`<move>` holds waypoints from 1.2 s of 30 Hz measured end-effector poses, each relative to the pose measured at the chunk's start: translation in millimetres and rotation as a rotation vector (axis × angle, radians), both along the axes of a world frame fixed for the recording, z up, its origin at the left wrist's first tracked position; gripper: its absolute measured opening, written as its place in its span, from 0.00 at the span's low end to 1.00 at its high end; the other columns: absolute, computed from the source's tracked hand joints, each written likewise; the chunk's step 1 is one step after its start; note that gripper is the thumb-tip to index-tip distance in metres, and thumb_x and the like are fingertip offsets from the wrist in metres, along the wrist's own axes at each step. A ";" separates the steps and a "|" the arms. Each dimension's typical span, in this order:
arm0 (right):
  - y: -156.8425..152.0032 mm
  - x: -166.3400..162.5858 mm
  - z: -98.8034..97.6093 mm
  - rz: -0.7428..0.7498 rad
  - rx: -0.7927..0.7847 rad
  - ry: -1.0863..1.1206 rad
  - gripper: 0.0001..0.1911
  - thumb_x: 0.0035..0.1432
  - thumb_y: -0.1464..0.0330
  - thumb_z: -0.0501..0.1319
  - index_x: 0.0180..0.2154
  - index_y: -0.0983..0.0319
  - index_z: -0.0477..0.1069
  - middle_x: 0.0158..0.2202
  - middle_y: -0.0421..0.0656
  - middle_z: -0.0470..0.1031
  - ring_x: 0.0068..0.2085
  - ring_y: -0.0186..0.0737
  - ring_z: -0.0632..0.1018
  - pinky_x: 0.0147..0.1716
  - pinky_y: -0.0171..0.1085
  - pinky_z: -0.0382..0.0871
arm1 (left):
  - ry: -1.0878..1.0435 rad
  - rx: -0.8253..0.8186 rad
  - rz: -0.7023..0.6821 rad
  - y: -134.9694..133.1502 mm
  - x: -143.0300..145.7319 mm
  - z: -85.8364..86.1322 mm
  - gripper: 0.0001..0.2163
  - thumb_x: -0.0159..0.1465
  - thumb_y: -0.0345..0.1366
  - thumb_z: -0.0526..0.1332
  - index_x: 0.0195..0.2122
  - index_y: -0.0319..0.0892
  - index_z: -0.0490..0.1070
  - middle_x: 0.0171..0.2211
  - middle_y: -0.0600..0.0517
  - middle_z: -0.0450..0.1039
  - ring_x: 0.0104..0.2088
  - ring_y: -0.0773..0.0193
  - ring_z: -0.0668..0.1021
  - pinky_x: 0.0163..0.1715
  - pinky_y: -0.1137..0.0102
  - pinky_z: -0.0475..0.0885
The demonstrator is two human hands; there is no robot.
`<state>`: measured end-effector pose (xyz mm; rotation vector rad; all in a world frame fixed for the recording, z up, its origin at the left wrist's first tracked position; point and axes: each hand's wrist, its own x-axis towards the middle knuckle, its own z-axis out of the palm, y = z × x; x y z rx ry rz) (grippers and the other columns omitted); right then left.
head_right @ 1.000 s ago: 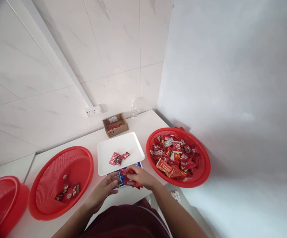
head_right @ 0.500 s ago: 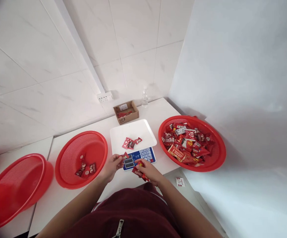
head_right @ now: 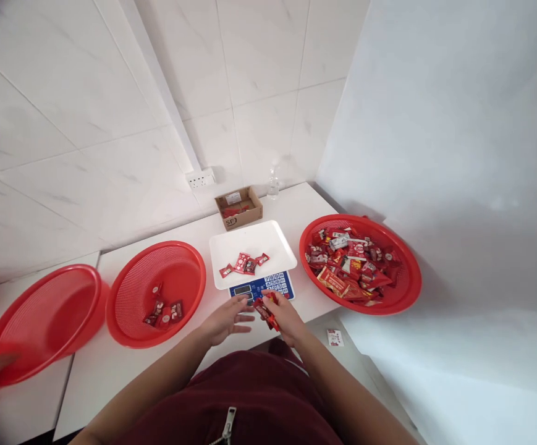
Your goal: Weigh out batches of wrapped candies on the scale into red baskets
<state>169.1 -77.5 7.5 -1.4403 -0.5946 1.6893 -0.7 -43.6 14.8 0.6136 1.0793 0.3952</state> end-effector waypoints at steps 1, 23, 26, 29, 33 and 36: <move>1.7 -5.6 -1.7 -0.003 0.042 -0.053 0.18 0.53 0.58 0.59 0.44 0.57 0.64 0.34 0.41 0.74 0.31 0.37 0.75 0.30 0.37 0.69 | -0.065 -0.044 -0.026 -5.4 1.3 0.0 0.20 0.57 0.50 0.63 0.45 0.45 0.66 0.43 0.46 0.70 0.39 0.59 0.75 0.41 0.58 0.70; 50.7 -37.1 -13.1 0.379 0.506 -0.806 0.18 0.61 0.61 0.50 0.50 0.59 0.66 0.47 0.48 0.75 0.47 0.46 0.75 0.46 0.43 0.65 | -0.286 -0.279 0.342 -4.9 3.8 -2.9 0.17 0.68 0.45 0.48 0.34 0.37 0.69 0.28 0.49 0.75 0.29 0.65 0.78 0.41 0.68 0.72; 55.2 -35.0 -19.0 0.293 0.487 -0.735 0.15 0.59 0.60 0.52 0.44 0.58 0.68 0.43 0.45 0.77 0.44 0.44 0.76 0.44 0.41 0.66 | -0.260 -0.271 0.350 -3.4 3.8 -2.8 0.17 0.68 0.45 0.49 0.36 0.35 0.68 0.29 0.47 0.76 0.30 0.64 0.79 0.40 0.68 0.72; 63.0 -25.6 -24.4 0.160 0.415 -0.660 0.15 0.56 0.56 0.53 0.37 0.59 0.69 0.38 0.43 0.77 0.40 0.43 0.77 0.40 0.40 0.68 | -0.254 -0.258 0.367 -2.6 0.5 -2.6 0.17 0.68 0.45 0.49 0.45 0.36 0.67 0.31 0.46 0.76 0.32 0.62 0.80 0.40 0.68 0.72; 82.2 -4.3 -32.5 -0.051 0.231 -0.534 0.15 0.54 0.56 0.56 0.37 0.60 0.68 0.30 0.41 0.76 0.27 0.36 0.75 0.25 0.34 0.67 | -0.233 -0.240 0.422 -2.9 -13.9 -1.5 0.18 0.69 0.44 0.47 0.54 0.41 0.62 0.35 0.47 0.76 0.33 0.62 0.81 0.37 0.68 0.73; 100.9 7.2 -38.7 -0.114 0.156 -0.430 0.17 0.50 0.58 0.61 0.40 0.61 0.68 0.28 0.40 0.75 0.21 0.31 0.71 0.18 0.30 0.61 | -0.217 -0.240 0.463 -4.3 -29.0 -0.1 0.18 0.69 0.44 0.47 0.53 0.40 0.62 0.35 0.47 0.76 0.34 0.63 0.81 0.37 0.70 0.74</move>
